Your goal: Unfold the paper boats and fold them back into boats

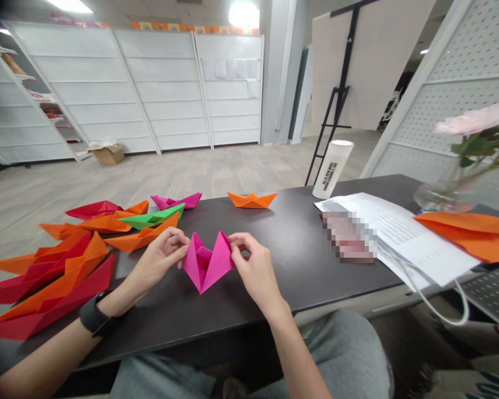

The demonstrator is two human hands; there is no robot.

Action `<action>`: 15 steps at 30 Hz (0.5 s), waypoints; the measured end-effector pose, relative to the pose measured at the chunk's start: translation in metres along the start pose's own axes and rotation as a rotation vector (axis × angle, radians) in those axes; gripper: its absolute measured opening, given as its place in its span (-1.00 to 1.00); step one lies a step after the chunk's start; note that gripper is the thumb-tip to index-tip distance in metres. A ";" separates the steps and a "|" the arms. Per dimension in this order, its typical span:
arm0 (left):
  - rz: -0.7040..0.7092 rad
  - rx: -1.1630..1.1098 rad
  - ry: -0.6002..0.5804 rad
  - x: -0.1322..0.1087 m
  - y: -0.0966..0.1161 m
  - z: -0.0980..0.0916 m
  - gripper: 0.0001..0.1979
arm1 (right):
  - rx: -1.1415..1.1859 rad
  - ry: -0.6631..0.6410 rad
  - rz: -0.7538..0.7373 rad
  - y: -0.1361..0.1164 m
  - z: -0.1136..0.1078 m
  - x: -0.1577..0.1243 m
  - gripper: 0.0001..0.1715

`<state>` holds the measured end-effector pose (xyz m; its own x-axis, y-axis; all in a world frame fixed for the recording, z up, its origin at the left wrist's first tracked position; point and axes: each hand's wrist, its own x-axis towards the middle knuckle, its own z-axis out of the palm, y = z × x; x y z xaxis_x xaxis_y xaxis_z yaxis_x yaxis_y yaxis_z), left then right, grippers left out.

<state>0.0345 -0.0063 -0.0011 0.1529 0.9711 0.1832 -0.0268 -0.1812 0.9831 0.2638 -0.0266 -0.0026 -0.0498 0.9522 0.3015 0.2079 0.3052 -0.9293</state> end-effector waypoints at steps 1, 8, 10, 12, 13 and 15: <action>0.028 0.039 0.019 0.000 0.001 0.000 -0.77 | 0.019 0.025 -0.006 0.002 0.001 0.000 -0.82; -0.009 0.164 -0.014 -0.003 0.007 -0.002 -0.85 | -0.044 0.013 -0.015 0.001 0.002 0.000 -0.76; -0.025 0.162 -0.030 -0.004 0.009 0.000 -0.83 | -0.035 -0.023 -0.014 -0.002 0.002 -0.001 -0.76; -0.044 0.144 -0.032 -0.004 0.011 0.001 -0.81 | -0.004 -0.029 0.008 -0.003 0.003 -0.001 -0.77; -0.056 0.129 -0.023 -0.004 0.011 0.002 -0.81 | 0.015 -0.017 0.027 -0.003 0.003 0.000 -0.77; -0.080 0.090 0.021 -0.003 0.009 0.001 -0.80 | 0.055 0.025 0.064 0.000 0.003 0.001 -0.76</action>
<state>0.0352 -0.0111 0.0072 0.1307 0.9859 0.1047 0.0736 -0.1149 0.9906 0.2611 -0.0256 -0.0026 -0.0132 0.9691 0.2462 0.1555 0.2453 -0.9569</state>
